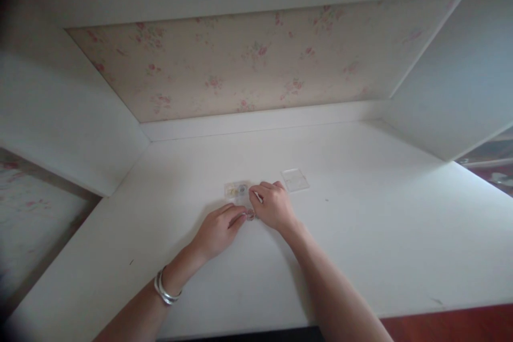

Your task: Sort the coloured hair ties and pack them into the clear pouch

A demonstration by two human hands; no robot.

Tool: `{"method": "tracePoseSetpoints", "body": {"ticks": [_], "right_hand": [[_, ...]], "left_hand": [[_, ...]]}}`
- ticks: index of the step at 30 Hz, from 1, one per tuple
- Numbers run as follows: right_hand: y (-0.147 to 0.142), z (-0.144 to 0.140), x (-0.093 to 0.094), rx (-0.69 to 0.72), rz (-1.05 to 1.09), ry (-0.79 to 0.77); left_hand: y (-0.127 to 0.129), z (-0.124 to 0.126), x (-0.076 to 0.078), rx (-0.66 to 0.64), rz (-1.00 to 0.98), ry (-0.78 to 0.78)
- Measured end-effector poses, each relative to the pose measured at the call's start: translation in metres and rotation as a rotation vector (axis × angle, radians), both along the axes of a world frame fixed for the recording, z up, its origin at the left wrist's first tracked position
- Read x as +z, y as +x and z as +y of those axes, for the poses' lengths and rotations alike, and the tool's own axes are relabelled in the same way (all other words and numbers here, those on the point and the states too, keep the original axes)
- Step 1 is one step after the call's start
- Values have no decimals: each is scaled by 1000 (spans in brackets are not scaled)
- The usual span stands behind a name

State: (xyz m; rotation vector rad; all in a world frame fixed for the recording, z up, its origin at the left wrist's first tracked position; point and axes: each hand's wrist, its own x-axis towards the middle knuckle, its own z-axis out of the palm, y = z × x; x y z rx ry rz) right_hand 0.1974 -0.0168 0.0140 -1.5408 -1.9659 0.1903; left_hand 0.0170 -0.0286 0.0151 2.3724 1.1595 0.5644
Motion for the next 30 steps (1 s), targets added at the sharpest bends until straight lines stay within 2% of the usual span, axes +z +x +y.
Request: {"method": "tracePoseSetpoints", "body": {"ticks": [8, 21, 26, 30], "right_hand": [[-1, 1, -2, 4, -18, 13], [-2, 0, -1, 39, -35, 29], [10, 1, 4, 135, 3, -70], [20, 0, 10, 161, 36, -153]], "left_hand": [[2, 3, -8, -8, 131, 74], [2, 4, -4, -39, 183, 94], [-3, 1, -4, -57, 153, 98], [-8, -1, -7, -71, 139, 119]]}}
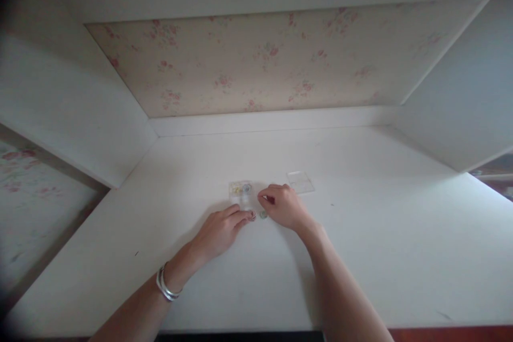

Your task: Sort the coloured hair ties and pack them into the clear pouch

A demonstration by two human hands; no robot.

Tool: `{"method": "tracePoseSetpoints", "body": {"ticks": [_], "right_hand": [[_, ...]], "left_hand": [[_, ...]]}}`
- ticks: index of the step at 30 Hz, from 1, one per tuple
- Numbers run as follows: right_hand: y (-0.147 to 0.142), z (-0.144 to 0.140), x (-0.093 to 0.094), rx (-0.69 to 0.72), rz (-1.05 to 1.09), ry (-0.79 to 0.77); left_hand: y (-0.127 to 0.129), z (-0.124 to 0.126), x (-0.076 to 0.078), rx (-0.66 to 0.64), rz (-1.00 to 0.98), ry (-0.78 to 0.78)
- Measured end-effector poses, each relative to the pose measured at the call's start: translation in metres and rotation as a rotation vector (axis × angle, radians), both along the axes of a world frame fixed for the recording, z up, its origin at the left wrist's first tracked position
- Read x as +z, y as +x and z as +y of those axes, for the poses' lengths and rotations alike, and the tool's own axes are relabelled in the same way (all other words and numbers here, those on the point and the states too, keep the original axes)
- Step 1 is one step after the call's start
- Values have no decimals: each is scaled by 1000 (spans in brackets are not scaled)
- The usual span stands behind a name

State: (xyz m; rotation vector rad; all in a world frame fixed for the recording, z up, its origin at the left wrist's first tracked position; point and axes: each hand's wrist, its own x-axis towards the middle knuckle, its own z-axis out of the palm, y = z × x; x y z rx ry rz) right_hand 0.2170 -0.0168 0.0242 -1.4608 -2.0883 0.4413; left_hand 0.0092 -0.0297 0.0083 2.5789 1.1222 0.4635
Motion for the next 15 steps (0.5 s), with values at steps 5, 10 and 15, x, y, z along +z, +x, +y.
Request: {"method": "tracePoseSetpoints", "body": {"ticks": [5, 10, 15], "right_hand": [[-3, -2, -1, 60, -29, -49], [-6, -4, 0, 94, -49, -46], [-5, -6, 3, 129, -70, -68]], "left_hand": [[0, 1, -1, 14, 33, 28], [0, 1, -1, 21, 56, 36], [-1, 1, 0, 22, 22, 33]]}}
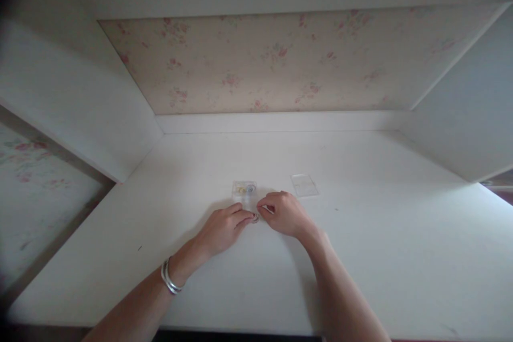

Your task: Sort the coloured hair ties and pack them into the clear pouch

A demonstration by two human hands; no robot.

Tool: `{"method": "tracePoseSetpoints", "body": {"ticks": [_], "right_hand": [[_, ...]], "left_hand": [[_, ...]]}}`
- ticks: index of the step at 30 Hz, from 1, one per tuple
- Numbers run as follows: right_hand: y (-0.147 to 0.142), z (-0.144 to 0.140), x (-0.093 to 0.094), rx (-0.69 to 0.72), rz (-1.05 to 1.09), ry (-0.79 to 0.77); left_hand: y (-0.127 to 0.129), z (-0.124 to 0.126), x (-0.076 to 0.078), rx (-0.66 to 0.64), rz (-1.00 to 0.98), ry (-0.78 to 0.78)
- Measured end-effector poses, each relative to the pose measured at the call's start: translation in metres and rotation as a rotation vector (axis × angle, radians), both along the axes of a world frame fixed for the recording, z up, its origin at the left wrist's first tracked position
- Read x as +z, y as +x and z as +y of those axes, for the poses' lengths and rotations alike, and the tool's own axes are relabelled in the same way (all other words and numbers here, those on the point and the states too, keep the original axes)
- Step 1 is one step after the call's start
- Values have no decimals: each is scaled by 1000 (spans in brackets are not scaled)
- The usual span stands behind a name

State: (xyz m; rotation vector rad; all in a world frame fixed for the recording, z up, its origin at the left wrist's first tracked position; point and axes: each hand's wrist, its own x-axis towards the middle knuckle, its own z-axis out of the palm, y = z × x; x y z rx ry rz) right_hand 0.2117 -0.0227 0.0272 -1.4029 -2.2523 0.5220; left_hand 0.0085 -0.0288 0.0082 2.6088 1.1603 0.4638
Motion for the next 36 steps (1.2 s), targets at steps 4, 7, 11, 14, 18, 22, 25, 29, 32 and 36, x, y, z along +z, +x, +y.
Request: {"method": "tracePoseSetpoints", "body": {"ticks": [4, 7, 11, 14, 18, 22, 25, 29, 32, 36], "right_hand": [[0, 1, -1, 54, -48, 44], [0, 1, -1, 57, -56, 44], [0, 1, -1, 76, -49, 27], [0, 0, -1, 77, -48, 35], [-2, -1, -1, 106, -39, 9], [-5, -3, 1, 133, -49, -8], [-7, -5, 2, 148, -106, 14], [-8, -5, 1, 161, -176, 39], [-9, -5, 0, 165, -174, 49], [-9, -5, 0, 158, -152, 46]], "left_hand": [[-2, 1, 1, 1, -70, -13], [-4, 2, 3, 7, -103, -32], [-5, 3, 5, 8, -141, -74], [-5, 4, 7, 15, -191, -99], [-8, 8, 6, 65, -247, -71], [-14, 14, 4, 160, -279, 14], [-17, 17, 3, 212, -258, 53], [-18, 18, 2, 243, -204, 58], [-18, 18, 2, 255, -161, 54], [-19, 20, 2, 262, -135, 44]]}}
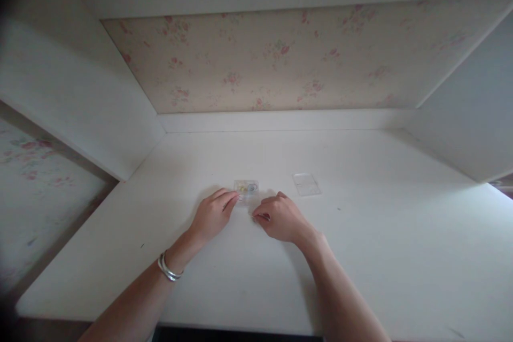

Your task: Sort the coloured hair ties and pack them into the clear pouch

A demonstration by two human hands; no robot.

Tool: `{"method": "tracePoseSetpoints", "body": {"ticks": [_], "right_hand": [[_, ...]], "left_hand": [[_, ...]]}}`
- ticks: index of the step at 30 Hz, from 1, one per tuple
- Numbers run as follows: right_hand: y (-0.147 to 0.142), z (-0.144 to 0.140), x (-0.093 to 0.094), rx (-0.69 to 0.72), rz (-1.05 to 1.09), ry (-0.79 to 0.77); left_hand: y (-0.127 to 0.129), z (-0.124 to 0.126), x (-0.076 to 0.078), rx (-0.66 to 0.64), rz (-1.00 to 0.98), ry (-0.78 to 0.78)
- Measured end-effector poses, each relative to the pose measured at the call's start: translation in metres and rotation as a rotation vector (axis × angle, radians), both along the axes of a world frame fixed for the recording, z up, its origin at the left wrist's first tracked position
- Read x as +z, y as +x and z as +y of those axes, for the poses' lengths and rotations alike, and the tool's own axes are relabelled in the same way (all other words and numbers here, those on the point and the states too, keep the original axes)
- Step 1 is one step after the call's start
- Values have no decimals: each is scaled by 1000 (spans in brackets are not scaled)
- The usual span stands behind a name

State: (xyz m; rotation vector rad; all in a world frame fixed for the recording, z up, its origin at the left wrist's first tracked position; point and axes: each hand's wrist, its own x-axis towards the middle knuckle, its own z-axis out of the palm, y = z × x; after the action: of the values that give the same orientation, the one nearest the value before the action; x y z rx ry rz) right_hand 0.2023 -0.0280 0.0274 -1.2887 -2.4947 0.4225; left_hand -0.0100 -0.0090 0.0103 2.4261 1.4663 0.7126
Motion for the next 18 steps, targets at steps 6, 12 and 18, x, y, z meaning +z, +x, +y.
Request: {"method": "tracePoseSetpoints", "body": {"ticks": [6, 12, 18], "right_hand": [[0, -1, 3, -5, 31, -15], [-1, -1, 5, -22, 110, -21], [-11, 3, -1, -179, 287, 83]], "left_hand": [[1, -1, 1, -22, -122, 9], [3, -5, 4, -68, -208, 1], [7, -11, 16, -165, -283, -75]]}}
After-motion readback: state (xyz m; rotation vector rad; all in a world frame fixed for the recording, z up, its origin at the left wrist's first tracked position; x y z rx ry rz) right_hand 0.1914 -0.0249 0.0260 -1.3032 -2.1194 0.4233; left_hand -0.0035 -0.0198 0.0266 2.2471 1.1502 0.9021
